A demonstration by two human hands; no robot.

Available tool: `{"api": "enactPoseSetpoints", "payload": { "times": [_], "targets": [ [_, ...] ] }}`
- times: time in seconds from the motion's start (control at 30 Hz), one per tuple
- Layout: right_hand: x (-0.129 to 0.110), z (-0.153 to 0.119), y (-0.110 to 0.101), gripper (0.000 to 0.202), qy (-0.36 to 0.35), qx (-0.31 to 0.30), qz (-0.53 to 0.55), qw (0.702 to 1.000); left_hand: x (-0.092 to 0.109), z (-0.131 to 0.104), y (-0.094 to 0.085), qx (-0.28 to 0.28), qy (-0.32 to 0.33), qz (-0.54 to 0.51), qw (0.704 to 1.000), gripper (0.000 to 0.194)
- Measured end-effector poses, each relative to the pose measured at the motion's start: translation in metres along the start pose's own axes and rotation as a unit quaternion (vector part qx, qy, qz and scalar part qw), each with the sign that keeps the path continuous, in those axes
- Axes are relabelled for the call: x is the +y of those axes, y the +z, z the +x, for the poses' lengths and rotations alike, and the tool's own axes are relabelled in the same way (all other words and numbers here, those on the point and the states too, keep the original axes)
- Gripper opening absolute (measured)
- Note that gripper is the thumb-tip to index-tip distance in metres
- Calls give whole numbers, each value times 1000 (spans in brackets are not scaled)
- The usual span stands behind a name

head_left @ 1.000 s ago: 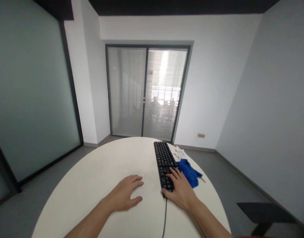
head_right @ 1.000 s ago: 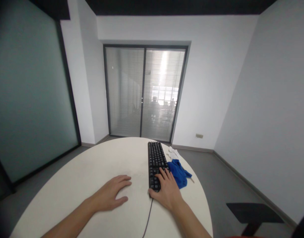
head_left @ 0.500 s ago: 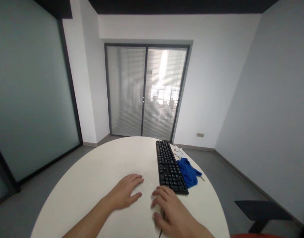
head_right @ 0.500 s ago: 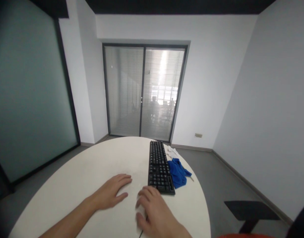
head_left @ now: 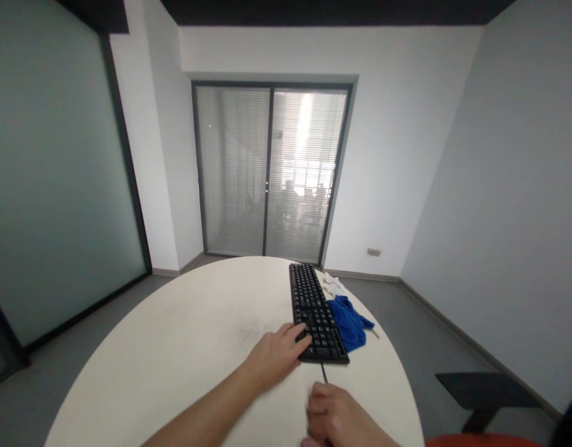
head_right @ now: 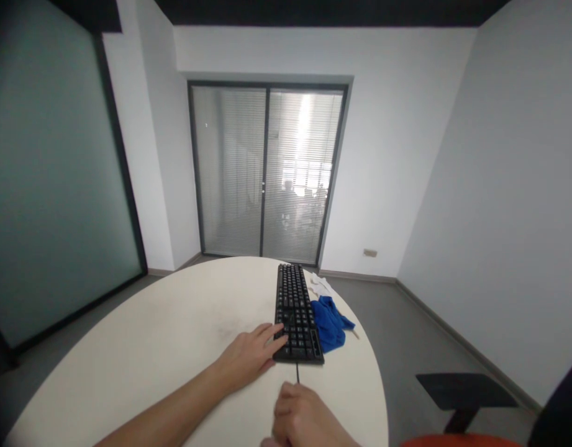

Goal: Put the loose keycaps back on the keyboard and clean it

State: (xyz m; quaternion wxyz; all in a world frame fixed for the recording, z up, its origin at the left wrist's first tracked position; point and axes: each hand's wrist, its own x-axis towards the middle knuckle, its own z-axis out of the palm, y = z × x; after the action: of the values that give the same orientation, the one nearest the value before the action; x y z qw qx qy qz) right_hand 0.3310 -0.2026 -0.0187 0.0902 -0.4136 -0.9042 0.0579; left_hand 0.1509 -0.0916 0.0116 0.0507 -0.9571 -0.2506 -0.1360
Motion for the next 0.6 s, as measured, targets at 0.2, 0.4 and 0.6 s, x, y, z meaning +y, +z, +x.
{"api": "enactPoseSetpoints", "payload": {
  "times": [0.2, 0.4, 0.6],
  "targets": [
    [-7, -14, -39, 34, 147, -29, 84, 985, -6, 11, 11, 8, 85, 6, 996, 33],
    [16, -49, -58, 23, 179, -40, 63, 981, -19, 7, 26, 29, 78, 9, 996, 37],
    [70, -102, -69, 20, 279, 11, -21, 960, -23, 1, 28, 30, 55, -5, 998, 40]
  ]
}}
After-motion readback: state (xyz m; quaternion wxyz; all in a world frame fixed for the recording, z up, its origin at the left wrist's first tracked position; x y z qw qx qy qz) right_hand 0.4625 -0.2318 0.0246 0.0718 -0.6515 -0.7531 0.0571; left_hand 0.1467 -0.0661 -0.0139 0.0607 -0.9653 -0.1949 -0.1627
